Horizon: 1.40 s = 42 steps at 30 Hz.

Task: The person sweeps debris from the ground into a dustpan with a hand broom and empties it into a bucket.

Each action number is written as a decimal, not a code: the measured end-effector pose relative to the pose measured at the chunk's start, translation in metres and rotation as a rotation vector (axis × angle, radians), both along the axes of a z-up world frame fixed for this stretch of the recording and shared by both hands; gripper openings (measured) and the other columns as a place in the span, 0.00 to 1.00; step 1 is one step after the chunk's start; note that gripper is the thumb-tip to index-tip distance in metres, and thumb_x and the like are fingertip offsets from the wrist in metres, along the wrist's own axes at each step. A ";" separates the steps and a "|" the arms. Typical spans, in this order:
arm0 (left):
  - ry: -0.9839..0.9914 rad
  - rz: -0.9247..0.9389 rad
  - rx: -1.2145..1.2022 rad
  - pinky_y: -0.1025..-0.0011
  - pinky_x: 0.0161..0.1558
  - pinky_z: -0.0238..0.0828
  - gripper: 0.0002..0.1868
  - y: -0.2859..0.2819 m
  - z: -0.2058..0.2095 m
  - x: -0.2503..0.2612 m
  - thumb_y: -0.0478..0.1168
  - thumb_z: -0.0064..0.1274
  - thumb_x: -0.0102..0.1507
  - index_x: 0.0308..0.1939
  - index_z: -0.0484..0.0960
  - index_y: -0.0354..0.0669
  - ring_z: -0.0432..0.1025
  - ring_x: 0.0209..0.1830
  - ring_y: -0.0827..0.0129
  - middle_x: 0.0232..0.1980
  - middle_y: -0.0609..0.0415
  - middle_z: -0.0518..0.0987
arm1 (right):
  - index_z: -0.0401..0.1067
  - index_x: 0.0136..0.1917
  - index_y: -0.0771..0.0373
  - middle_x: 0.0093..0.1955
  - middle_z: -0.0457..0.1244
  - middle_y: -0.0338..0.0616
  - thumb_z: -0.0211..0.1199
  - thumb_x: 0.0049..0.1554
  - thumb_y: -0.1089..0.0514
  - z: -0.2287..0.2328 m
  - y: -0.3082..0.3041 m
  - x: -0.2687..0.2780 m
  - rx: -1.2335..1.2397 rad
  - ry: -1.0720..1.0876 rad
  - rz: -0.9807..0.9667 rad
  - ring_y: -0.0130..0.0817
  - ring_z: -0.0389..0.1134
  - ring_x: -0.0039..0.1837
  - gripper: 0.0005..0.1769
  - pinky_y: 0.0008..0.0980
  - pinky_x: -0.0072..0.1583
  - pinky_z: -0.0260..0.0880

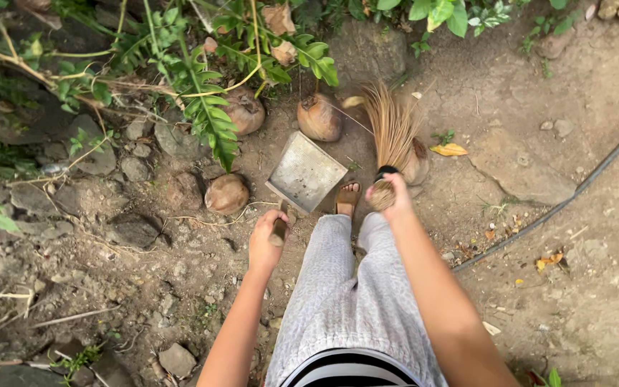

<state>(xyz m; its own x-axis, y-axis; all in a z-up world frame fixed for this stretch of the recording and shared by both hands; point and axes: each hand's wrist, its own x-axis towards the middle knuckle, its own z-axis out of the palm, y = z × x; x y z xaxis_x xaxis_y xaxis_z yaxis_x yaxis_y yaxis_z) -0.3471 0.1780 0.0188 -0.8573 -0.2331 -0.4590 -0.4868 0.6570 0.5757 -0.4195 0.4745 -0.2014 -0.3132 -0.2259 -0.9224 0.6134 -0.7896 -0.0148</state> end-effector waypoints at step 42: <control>0.320 -0.289 0.050 0.64 0.54 0.70 0.09 0.267 0.005 -0.098 0.31 0.57 0.61 0.43 0.75 0.42 0.75 0.50 0.56 0.46 0.52 0.81 | 0.64 0.56 0.70 0.43 0.66 0.54 0.66 0.52 0.51 0.020 0.356 0.125 0.317 -0.016 -0.049 0.47 0.72 0.43 0.26 0.45 0.48 0.79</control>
